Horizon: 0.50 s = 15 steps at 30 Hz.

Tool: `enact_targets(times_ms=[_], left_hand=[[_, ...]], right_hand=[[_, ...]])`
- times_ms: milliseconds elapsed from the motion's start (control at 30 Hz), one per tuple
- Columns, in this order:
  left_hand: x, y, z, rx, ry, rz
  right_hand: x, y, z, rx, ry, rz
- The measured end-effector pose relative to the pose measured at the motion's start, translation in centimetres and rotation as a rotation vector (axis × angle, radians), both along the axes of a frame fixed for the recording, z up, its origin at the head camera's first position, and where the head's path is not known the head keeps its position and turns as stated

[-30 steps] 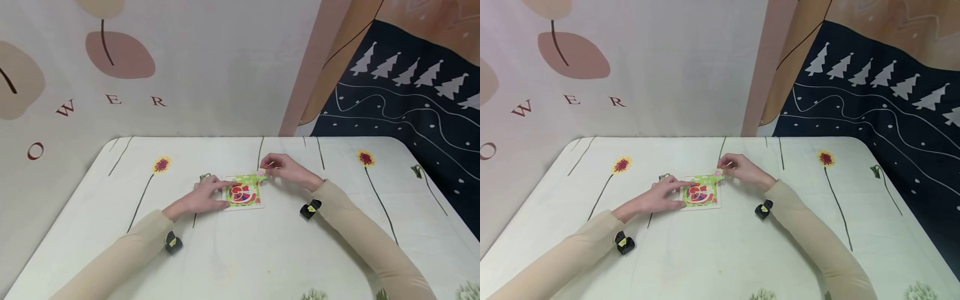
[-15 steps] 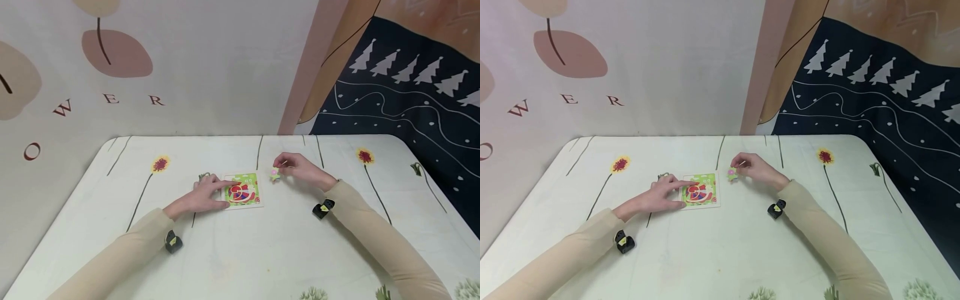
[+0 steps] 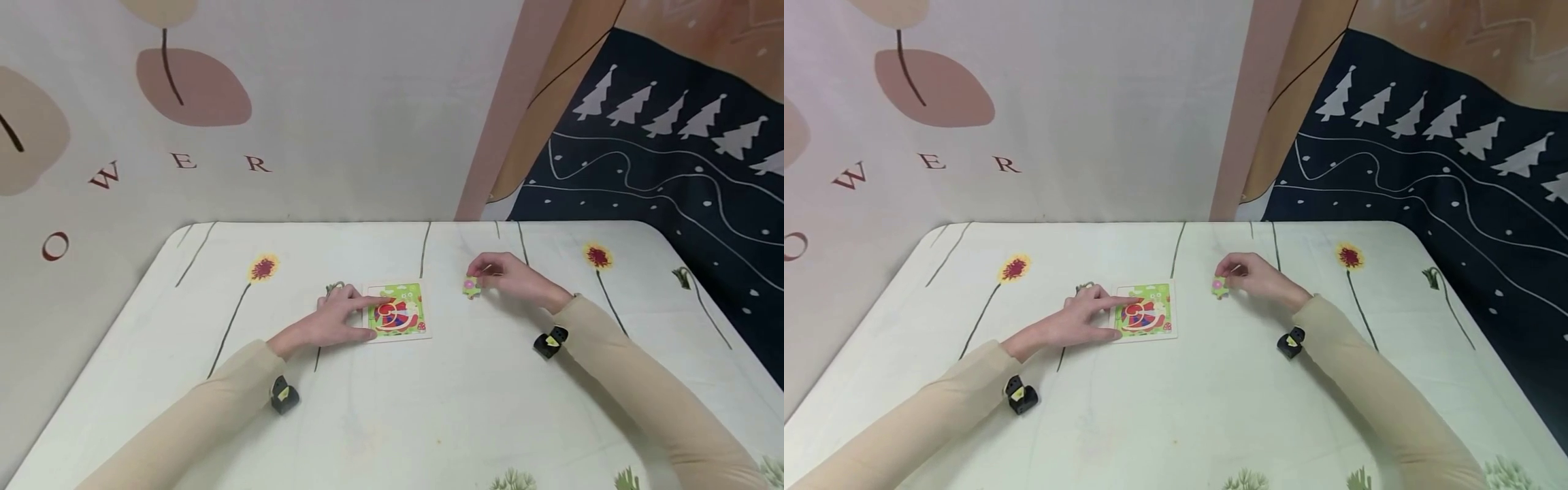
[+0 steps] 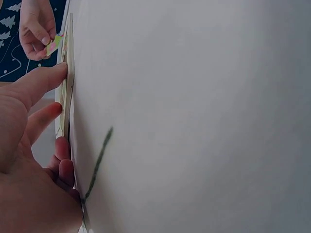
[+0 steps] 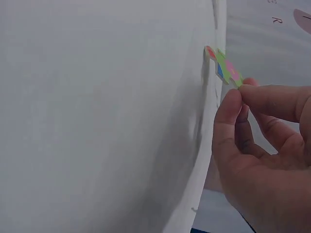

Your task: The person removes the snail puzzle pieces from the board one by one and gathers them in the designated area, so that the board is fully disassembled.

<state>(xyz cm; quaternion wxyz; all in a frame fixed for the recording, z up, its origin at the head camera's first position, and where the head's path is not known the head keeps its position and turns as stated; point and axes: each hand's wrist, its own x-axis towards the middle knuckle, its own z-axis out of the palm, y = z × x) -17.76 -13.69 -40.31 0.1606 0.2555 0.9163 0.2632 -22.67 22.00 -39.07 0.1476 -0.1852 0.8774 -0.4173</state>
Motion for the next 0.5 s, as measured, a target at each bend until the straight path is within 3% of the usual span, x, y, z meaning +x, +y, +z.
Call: enact_targets(times_ms=[500], left_hand=[[0.05,-0.04,0.0,0.017,0.009,-0.02]], right_hand=[[-0.47,0.93,-0.18,0.068,0.009,0.002]])
